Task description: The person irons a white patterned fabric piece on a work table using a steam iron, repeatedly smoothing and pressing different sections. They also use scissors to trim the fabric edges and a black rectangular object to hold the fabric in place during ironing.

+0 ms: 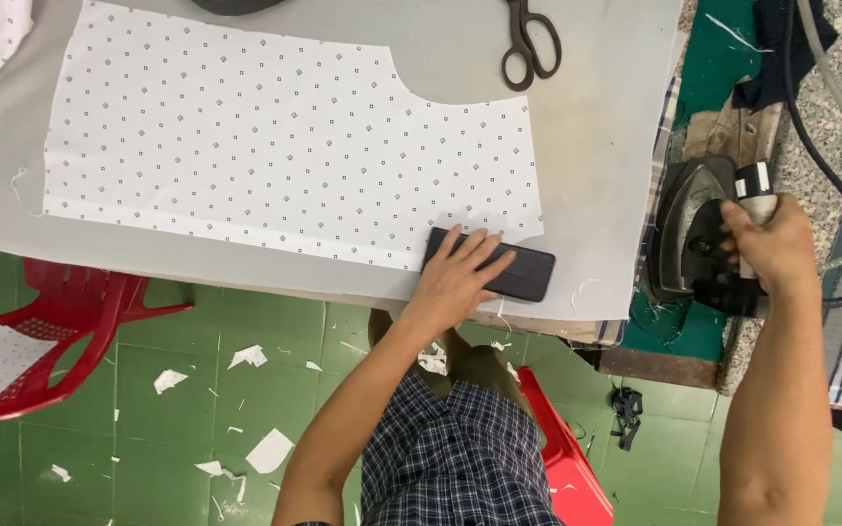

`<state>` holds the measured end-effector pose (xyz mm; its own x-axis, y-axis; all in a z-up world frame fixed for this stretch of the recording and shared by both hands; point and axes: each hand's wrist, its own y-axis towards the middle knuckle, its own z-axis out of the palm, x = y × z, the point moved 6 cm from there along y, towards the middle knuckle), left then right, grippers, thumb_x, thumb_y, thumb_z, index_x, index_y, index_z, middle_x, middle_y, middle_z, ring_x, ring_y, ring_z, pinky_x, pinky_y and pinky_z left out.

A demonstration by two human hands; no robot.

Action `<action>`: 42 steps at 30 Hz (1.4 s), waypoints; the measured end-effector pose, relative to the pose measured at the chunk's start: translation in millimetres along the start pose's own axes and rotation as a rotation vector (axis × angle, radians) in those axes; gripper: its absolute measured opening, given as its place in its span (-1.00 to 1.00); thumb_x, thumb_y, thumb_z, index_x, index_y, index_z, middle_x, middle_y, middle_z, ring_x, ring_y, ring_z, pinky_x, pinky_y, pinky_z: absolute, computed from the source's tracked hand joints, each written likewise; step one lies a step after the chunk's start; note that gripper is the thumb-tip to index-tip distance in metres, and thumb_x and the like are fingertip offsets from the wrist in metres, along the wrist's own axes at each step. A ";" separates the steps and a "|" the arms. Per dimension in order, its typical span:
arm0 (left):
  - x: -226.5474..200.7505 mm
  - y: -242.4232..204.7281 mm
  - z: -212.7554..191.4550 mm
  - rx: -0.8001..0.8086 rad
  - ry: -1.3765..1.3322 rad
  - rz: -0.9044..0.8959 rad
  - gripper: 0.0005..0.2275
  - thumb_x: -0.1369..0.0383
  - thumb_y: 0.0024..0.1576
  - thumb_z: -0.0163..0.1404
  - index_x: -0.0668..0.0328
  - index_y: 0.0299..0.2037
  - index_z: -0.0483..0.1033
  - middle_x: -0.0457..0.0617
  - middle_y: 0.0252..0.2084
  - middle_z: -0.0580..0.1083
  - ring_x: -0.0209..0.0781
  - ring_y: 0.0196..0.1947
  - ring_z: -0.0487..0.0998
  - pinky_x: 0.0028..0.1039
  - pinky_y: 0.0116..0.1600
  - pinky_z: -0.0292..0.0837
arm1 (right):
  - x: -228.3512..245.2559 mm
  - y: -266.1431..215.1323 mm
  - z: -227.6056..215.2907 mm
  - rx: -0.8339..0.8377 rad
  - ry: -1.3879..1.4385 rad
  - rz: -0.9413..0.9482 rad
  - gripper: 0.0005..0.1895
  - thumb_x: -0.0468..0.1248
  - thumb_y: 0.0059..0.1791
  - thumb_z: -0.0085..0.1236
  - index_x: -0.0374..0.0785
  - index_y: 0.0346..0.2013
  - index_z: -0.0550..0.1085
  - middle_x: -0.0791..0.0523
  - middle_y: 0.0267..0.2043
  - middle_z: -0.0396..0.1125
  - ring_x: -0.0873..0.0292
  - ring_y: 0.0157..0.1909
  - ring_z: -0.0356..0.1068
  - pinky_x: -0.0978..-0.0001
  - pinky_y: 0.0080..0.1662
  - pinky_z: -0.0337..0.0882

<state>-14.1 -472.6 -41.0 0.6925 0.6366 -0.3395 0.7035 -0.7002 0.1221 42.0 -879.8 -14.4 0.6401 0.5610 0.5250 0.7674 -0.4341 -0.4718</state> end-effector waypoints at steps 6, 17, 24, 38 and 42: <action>94.3 -57.9 -24.7 0.228 -0.009 -0.157 -0.39 0.04 0.18 0.00 -0.17 0.45 0.14 -0.02 0.51 0.09 0.00 0.54 -0.08 0.06 0.52 -0.39 | 6.7 -4.7 -2.6 -0.102 -0.283 0.018 -0.54 -0.08 0.17 0.21 -0.42 0.10 0.34 -0.21 -0.09 0.36 -0.26 -0.18 0.37 -0.15 -0.20 0.37; 209.6 -114.6 -74.2 0.200 -0.180 -0.401 -0.46 0.08 0.19 0.04 -0.28 0.42 0.27 -0.07 0.51 0.15 -0.10 0.54 -0.05 0.00 0.54 -0.56 | 218.9 -143.8 95.9 0.016 -0.511 -0.369 -0.39 0.04 0.06 0.07 -0.30 0.26 0.32 -0.31 -0.17 0.47 -0.39 -0.11 0.50 -0.21 -0.09 0.49; 267.2 -157.2 -119.0 0.289 -0.147 -0.653 -0.33 0.19 0.12 0.11 -0.21 0.48 0.15 -0.05 0.50 0.16 -0.04 0.53 -0.01 0.09 0.54 -0.50 | 304.1 -173.1 225.1 0.301 -0.660 -0.916 -0.61 -0.01 0.06 0.01 -0.26 -0.03 0.35 -0.19 -0.28 0.47 -0.26 -0.27 0.55 -0.11 -0.23 0.56; 155.7 -99.2 -62.6 0.350 -0.135 -0.919 -0.24 0.62 0.04 0.15 -0.27 0.45 0.19 -0.09 0.52 0.13 0.00 0.56 -0.12 0.42 0.42 -0.33 | 243.2 -156.8 219.3 0.578 -0.925 -1.176 -0.59 -0.01 0.08 -0.09 -0.31 -0.02 0.35 -0.15 -0.35 0.44 -0.23 -0.35 0.56 -0.08 -0.31 0.55; 130.0 -79.6 -50.3 0.293 -0.143 -0.954 -0.28 0.66 0.08 0.10 -0.30 0.42 0.23 -0.13 0.51 0.16 -0.05 0.56 -0.09 0.39 0.44 -0.35 | 225.7 -144.2 205.4 0.618 -0.977 -1.177 -0.57 -0.02 0.07 -0.05 -0.33 0.00 0.35 -0.18 -0.34 0.45 -0.27 -0.31 0.55 -0.08 -0.25 0.53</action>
<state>28.0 -317.9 -48.0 -0.1783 0.9412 -0.2871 0.8733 0.0170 -0.4868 68.3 -545.9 26.6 -0.6939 0.6665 0.2725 0.5017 0.7190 -0.4810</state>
